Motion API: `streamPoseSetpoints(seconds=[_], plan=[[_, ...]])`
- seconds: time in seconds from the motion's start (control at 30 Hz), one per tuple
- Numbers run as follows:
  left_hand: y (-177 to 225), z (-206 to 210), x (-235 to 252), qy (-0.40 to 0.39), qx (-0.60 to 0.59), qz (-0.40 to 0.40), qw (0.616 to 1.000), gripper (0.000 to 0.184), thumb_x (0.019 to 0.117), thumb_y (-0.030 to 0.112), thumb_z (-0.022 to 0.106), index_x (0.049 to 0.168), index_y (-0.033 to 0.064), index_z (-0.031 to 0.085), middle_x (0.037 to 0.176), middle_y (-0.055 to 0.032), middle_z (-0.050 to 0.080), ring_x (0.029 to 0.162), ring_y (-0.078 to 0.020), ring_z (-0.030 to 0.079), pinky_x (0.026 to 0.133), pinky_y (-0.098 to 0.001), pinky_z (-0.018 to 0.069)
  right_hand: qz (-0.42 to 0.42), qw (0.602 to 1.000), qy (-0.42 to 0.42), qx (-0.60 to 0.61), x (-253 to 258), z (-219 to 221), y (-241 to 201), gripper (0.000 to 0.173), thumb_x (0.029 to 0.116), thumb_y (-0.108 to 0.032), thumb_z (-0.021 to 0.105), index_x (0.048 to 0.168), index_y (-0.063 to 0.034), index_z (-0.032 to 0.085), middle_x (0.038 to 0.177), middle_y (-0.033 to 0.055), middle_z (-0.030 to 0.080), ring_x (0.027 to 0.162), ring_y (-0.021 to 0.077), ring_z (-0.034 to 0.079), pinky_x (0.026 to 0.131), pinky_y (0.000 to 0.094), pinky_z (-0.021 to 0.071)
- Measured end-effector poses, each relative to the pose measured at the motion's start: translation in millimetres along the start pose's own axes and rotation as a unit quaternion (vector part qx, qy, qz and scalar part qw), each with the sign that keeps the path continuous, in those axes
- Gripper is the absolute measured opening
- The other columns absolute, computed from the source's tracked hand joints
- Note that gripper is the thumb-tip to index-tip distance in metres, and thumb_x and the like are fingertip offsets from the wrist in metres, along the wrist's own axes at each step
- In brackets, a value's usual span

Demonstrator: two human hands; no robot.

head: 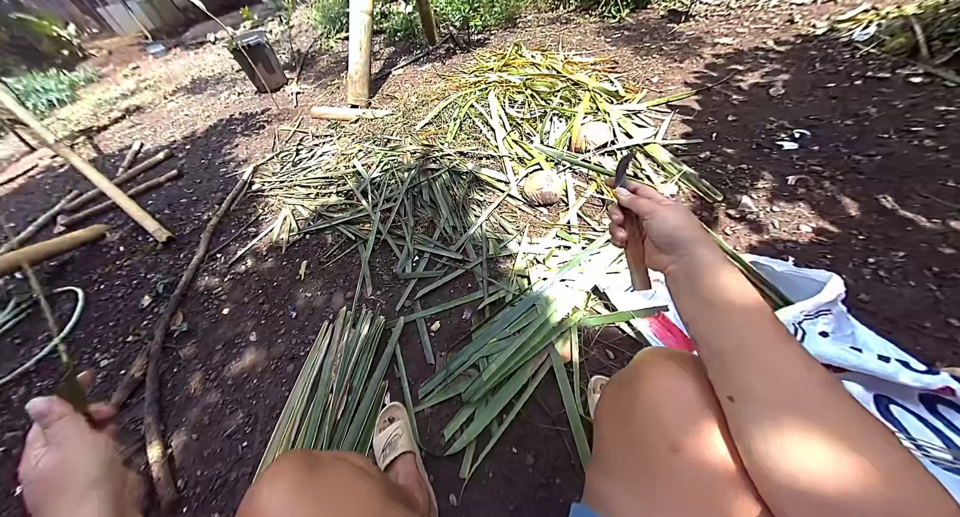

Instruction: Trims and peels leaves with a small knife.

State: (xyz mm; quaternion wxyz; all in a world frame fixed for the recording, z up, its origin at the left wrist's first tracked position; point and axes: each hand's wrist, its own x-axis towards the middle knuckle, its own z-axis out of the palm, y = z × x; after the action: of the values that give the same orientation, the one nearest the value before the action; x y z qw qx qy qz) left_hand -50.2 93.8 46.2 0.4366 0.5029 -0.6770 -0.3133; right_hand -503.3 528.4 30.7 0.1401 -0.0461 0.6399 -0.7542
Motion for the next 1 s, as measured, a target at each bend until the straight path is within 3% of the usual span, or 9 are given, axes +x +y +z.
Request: streamPoseSetpoints(seconds=[0.07, 0.13, 0.27, 0.43, 0.57, 0.63, 0.73, 0.77, 1.0], plan=[[54.7, 50.0, -35.8, -0.109, -0.07, 0.041, 0.991, 0.041, 0.1098, 0.036, 0.042, 0.133, 0.0059, 0.057, 0.088, 0.0074, 0.054, 0.07, 0.0033, 0.048, 0.066, -0.0173, 0.0417, -0.025, 0.995, -0.082, -0.056, -26.3, 36.4, -2.5, 0.033, 0.1123, -0.026, 0.04, 0.14, -0.0131, 0.052, 0.069, -0.0028, 0.048, 0.047, 0.0055, 0.047, 0.044, 0.0206, 0.0458], [90.4, 94.2, -70.5, -0.236, -0.095, 0.063, 0.965, 0.031, 0.1054, 0.03, 0.054, 0.126, 0.0088, 0.061, 0.085, 0.0072, 0.058, 0.069, 0.0015, 0.052, 0.066, -0.019, 0.045, -0.074, 0.977, -0.185, -0.07, -53.2, 65.8, 1.5, 0.033, 0.1103, -0.02, 0.041, 0.14, -0.0112, 0.053, 0.065, -0.0029, 0.05, 0.05, 0.006, 0.05, 0.05, 0.0218, 0.0493], [118.7, 150.9, -128.6, -0.408, -0.118, 0.061, 0.903, 0.032, 0.1018, 0.031, 0.063, 0.126, 0.0107, 0.068, 0.104, 0.0008, 0.072, 0.092, -0.0058, 0.066, 0.085, -0.0282, 0.0535, -0.103, 0.922, -0.352, -0.126, -90.8, 95.4, 15.8, 0.047, 0.1056, -0.024, 0.052, 0.15, -0.0109, 0.046, 0.072, -0.0059, 0.059, 0.059, 0.0021, 0.055, 0.057, 0.0186, 0.0494], [120.3, 166.1, -160.9, -0.456, -0.127, 0.067, 0.878, 0.034, 0.101, 0.036, 0.063, 0.127, 0.0158, 0.071, 0.116, 0.0014, 0.071, 0.103, -0.0062, 0.066, 0.091, -0.0278, 0.0537, -0.056, 0.902, -0.396, -0.162, -97.0, 104.5, 26.5, 0.05, 0.1059, -0.031, 0.056, 0.152, -0.0125, 0.048, 0.074, -0.0055, 0.056, 0.056, 0.002, 0.049, 0.052, 0.0181, 0.0426], [121.3, 165.6, -166.6, -0.487, -0.155, 0.057, 0.858, 0.031, 0.1024, 0.032, 0.062, 0.126, 0.0133, 0.071, 0.114, 0.0028, 0.073, 0.103, -0.0041, 0.067, 0.091, -0.0241, 0.054, -0.047, 0.9, -0.404, -0.159, -96.1, 104.4, 26.2, 0.05, 0.1062, -0.033, 0.056, 0.151, -0.0122, 0.05, 0.073, -0.0079, 0.054, 0.054, -0.0005, 0.044, 0.05, 0.0156, 0.0387], [121.5, 165.6, -167.4, -0.503, -0.172, 0.047, 0.846, 0.03, 0.1029, 0.029, 0.061, 0.125, 0.0117, 0.072, 0.11, 0.0038, 0.073, 0.096, -0.002, 0.066, 0.086, -0.0215, 0.053, -0.04, 0.896, -0.41, -0.166, -96.2, 104.6, 26.3, 0.049, 0.1061, -0.034, 0.056, 0.149, -0.0124, 0.051, 0.073, -0.0089, 0.053, 0.053, -0.0015, 0.043, 0.049, 0.0151, 0.037], [121.9, 163.5, -170.3, -0.521, -0.2, 0.012, 0.829, 0.028, 0.1032, 0.025, 0.061, 0.123, 0.0099, 0.072, 0.092, 0.0067, 0.068, 0.068, 0.001, 0.053, 0.063, -0.0164, 0.0429, -0.05, 0.891, -0.417, -0.172, -94.6, 103.5, 27.2, 0.043, 0.1065, -0.034, 0.054, 0.143, -0.0129, 0.057, 0.072, -0.0096, 0.052, 0.052, -0.0019, 0.041, 0.048, 0.015, 0.0362], [121.4, 162.6, -170.3, -0.525, -0.21, 0.004, 0.825, 0.027, 0.1032, 0.024, 0.061, 0.123, 0.0093, 0.072, 0.091, 0.0068, 0.068, 0.066, 0.0013, 0.051, 0.061, -0.0161, 0.0419, -0.052, 0.892, -0.416, -0.17, -94.2, 103.1, 26.4, 0.041, 0.1066, -0.034, 0.054, 0.142, -0.0133, 0.058, 0.071, -0.0099, 0.051, 0.052, -0.0021, 0.041, 0.048, 0.0149, 0.0358], [119.6, 156.9, -170.6, -0.52, -0.209, 0.01, 0.828, 0.028, 0.1033, 0.025, 0.061, 0.125, 0.0104, 0.072, 0.104, 0.0053, 0.072, 0.08, 0.0015, 0.061, 0.07, -0.0161, 0.0477, -0.048, 0.916, -0.379, -0.12, -94.1, 97.1, 17.1, 0.037, 0.1066, -0.026, 0.053, 0.139, -0.0112, 0.061, 0.064, -0.009, 0.048, 0.049, -0.0016, 0.041, 0.046, 0.0142, 0.0345]])
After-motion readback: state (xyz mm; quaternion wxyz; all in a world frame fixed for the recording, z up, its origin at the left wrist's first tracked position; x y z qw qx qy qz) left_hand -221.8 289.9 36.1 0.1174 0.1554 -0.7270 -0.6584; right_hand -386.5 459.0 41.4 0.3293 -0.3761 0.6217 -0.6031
